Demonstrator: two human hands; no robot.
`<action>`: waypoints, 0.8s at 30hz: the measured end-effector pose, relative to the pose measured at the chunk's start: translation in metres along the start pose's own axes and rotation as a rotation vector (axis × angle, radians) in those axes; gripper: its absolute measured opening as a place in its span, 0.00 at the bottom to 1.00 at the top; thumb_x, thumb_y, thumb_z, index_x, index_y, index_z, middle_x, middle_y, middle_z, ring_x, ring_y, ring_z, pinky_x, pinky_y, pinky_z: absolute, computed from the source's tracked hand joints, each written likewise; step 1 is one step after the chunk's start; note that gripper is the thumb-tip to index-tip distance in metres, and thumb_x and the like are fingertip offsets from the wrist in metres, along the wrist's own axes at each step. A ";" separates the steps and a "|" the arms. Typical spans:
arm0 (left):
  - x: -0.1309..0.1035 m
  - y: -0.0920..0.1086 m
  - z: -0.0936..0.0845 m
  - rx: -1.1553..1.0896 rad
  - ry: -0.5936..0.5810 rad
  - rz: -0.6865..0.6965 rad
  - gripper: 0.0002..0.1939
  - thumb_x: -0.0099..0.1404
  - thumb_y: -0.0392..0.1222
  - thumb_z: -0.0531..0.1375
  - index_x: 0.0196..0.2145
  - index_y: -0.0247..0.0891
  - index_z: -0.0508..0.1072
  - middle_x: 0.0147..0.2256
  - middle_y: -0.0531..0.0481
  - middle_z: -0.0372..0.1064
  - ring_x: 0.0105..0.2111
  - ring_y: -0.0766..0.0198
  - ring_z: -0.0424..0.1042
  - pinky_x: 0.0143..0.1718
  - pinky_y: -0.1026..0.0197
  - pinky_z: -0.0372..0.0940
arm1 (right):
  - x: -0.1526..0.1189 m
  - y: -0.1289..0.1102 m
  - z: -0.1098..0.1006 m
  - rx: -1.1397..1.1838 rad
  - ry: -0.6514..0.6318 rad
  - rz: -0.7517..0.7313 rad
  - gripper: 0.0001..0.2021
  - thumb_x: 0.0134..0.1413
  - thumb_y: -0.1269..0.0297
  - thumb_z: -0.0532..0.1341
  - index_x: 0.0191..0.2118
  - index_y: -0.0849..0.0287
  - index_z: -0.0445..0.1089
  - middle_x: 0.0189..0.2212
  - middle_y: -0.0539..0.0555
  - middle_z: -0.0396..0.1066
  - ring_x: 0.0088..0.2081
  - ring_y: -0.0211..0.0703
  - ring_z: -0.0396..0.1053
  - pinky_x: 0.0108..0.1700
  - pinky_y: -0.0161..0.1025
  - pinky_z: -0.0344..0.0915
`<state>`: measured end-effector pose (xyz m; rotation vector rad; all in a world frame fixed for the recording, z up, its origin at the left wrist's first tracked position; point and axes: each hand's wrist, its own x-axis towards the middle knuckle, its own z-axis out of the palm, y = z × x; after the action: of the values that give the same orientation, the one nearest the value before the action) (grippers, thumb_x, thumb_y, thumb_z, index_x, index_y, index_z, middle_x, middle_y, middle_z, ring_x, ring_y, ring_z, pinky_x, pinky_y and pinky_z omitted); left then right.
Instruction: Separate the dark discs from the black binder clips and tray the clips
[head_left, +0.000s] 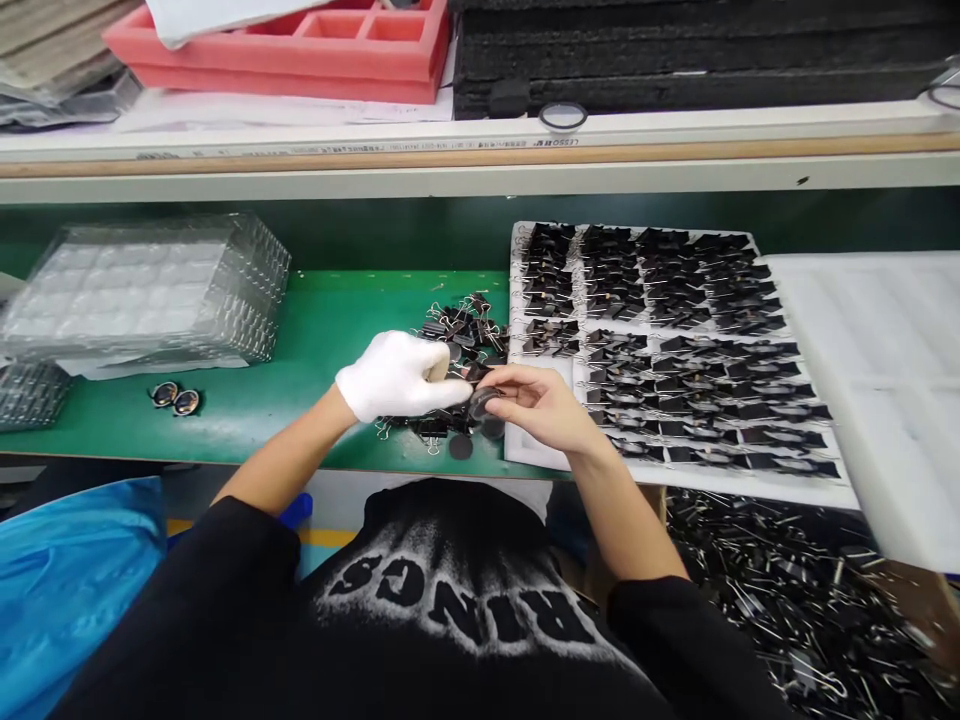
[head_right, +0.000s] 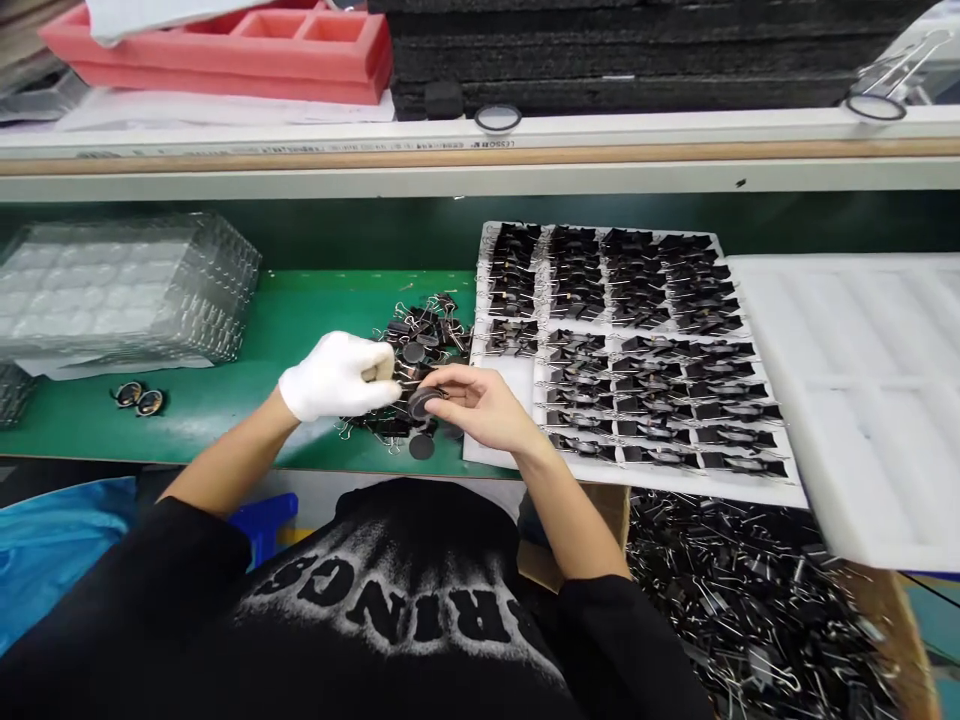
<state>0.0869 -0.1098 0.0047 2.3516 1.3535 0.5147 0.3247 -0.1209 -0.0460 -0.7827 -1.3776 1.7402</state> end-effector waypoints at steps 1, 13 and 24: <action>-0.001 -0.001 -0.003 0.017 -0.081 -0.025 0.25 0.61 0.61 0.62 0.20 0.41 0.62 0.17 0.56 0.59 0.19 0.68 0.55 0.26 0.60 0.48 | -0.003 -0.003 -0.003 -0.061 -0.051 0.005 0.12 0.53 0.57 0.77 0.41 0.54 0.83 0.41 0.54 0.81 0.38 0.41 0.78 0.43 0.39 0.78; -0.006 -0.004 0.006 -0.068 -0.181 0.028 0.23 0.64 0.59 0.59 0.21 0.41 0.59 0.17 0.58 0.55 0.18 0.70 0.52 0.25 0.61 0.48 | -0.009 -0.009 -0.013 -0.143 0.022 -0.049 0.08 0.55 0.61 0.76 0.41 0.53 0.84 0.51 0.56 0.80 0.44 0.42 0.78 0.40 0.36 0.76; -0.013 -0.013 0.013 -0.165 -0.274 0.055 0.22 0.69 0.55 0.55 0.23 0.41 0.58 0.17 0.59 0.53 0.18 0.71 0.50 0.24 0.62 0.48 | -0.001 -0.001 -0.025 -0.199 0.161 0.022 0.11 0.51 0.60 0.77 0.42 0.54 0.84 0.40 0.53 0.83 0.39 0.41 0.80 0.46 0.40 0.79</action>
<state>0.0775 -0.1169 -0.0150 2.2335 1.0827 0.2931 0.3456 -0.1089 -0.0510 -1.0267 -1.4498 1.5355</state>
